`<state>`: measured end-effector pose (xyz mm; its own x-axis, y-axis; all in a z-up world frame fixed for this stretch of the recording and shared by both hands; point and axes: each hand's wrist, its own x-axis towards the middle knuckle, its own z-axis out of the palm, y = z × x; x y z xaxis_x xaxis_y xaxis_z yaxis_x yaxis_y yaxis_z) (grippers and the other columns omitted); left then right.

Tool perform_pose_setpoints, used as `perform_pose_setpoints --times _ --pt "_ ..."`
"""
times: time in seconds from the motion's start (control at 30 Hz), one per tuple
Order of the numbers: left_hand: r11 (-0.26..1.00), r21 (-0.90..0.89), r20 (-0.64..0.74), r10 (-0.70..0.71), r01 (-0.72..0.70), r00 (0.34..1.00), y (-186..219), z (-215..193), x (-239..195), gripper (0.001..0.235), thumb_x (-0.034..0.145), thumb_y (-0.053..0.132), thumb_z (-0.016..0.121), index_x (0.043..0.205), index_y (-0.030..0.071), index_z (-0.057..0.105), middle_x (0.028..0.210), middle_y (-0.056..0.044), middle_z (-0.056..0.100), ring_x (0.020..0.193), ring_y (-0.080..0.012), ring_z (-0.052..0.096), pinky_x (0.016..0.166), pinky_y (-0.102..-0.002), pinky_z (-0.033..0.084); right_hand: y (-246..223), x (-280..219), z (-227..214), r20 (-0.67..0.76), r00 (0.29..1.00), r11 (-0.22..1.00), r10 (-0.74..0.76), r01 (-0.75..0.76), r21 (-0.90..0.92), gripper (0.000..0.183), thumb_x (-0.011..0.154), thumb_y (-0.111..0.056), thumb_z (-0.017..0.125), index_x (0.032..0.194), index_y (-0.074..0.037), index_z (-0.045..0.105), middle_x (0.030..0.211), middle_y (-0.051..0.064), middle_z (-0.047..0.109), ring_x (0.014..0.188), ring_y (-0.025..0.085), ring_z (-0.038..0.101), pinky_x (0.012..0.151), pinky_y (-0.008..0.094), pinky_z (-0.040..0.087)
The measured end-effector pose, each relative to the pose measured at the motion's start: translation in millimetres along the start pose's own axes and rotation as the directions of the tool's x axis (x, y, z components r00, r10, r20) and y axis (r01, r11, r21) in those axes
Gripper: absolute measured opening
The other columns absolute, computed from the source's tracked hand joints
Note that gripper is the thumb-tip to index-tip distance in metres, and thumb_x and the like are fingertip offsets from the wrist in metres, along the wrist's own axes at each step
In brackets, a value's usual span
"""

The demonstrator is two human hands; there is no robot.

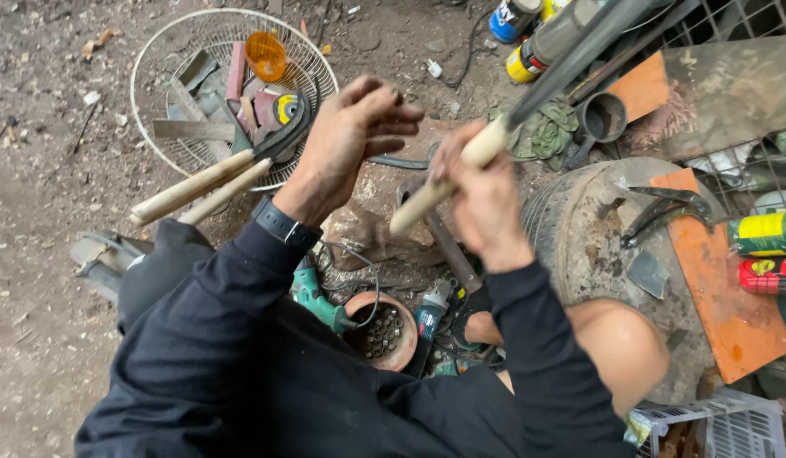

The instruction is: The person assembles a sickle by inserting a curved metal blade into a wooden handle. They use a hammer to secure the blade, a power drill to create a hole in the handle, and a chisel to shape the wood. The process is repeated for a second handle.

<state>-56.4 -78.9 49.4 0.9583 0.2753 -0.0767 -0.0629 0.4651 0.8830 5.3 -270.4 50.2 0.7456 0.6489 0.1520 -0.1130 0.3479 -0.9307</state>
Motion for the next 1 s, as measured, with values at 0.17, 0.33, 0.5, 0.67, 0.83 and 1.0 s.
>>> perform_pose_setpoints --times 0.17,0.33,0.5,0.67,0.83,1.0 --pt "0.992 -0.095 -0.035 0.075 -0.078 0.997 5 -16 7 0.023 0.103 0.023 0.057 0.115 0.004 0.060 0.104 -0.013 0.077 0.091 -0.0178 0.075 0.080 -0.030 0.063 -11 39 0 0.038 0.984 0.982 -0.176 0.178 -0.070 0.015 0.110 -0.015 0.071 0.105 -0.009 0.059 0.088 0.003 0.060 0.084 0.015 0.058 0.084 0.032 0.051" --pt "0.985 -0.115 -0.081 0.123 -0.132 0.989 10 -24 8 0.022 0.103 0.022 0.056 0.114 0.004 0.059 0.103 -0.012 0.077 0.089 -0.0160 0.075 0.078 -0.028 0.062 64 39 1 -0.233 0.972 0.876 0.027 -0.136 -0.463 0.016 0.100 -0.023 0.063 0.089 -0.014 0.058 0.084 -0.003 0.066 0.079 0.011 0.066 0.074 0.031 0.058" --pt "0.993 -0.011 -0.124 0.112 -0.114 0.986 15 -24 3 0.026 0.103 0.024 0.056 0.119 0.005 0.062 0.107 -0.010 0.076 0.098 -0.0170 0.073 0.086 -0.034 0.060 145 42 -30 -0.185 0.982 0.958 0.037 -0.088 -0.274 0.018 0.094 -0.008 0.076 0.094 -0.010 0.058 0.089 0.000 0.060 0.087 0.014 0.062 0.082 0.033 0.054" --pt "0.887 0.321 0.096 0.318 -0.331 0.943 8 -23 10 0.031 0.104 0.015 0.056 0.132 0.002 0.059 0.130 -0.014 0.071 0.124 -0.0235 0.067 0.106 -0.044 0.054 153 46 -57 -0.090 0.993 0.954 0.081 -0.103 -0.282 0.016 0.097 -0.003 0.074 0.100 -0.007 0.059 0.092 0.002 0.062 0.086 0.015 0.064 0.081 0.034 0.056" --pt "0.725 0.544 0.301 0.301 -0.422 0.905 4 -14 8 0.048 0.099 0.009 0.060 0.144 0.001 0.048 0.144 -0.020 0.058 0.136 -0.0315 0.055 0.112 -0.049 0.044 130 37 -33 -0.052 0.999 0.792 0.000 -0.031 -0.610 0.015 0.102 -0.004 0.068 0.107 -0.007 0.054 0.095 0.005 0.061 0.083 0.014 0.063 0.077 0.035 0.060" --pt "0.818 0.541 0.244 0.068 -0.194 0.967 13 -4 0 0.050 0.097 0.014 0.063 0.144 0.004 0.050 0.133 -0.017 0.067 0.119 -0.0265 0.070 0.101 -0.041 0.060 77 22 6 -0.005 0.998 0.695 -0.056 0.035 -0.718 0.048 0.097 -0.002 0.059 0.139 -0.003 0.035 0.119 0.015 0.062 0.108 0.025 0.068 0.090 0.040 0.061"
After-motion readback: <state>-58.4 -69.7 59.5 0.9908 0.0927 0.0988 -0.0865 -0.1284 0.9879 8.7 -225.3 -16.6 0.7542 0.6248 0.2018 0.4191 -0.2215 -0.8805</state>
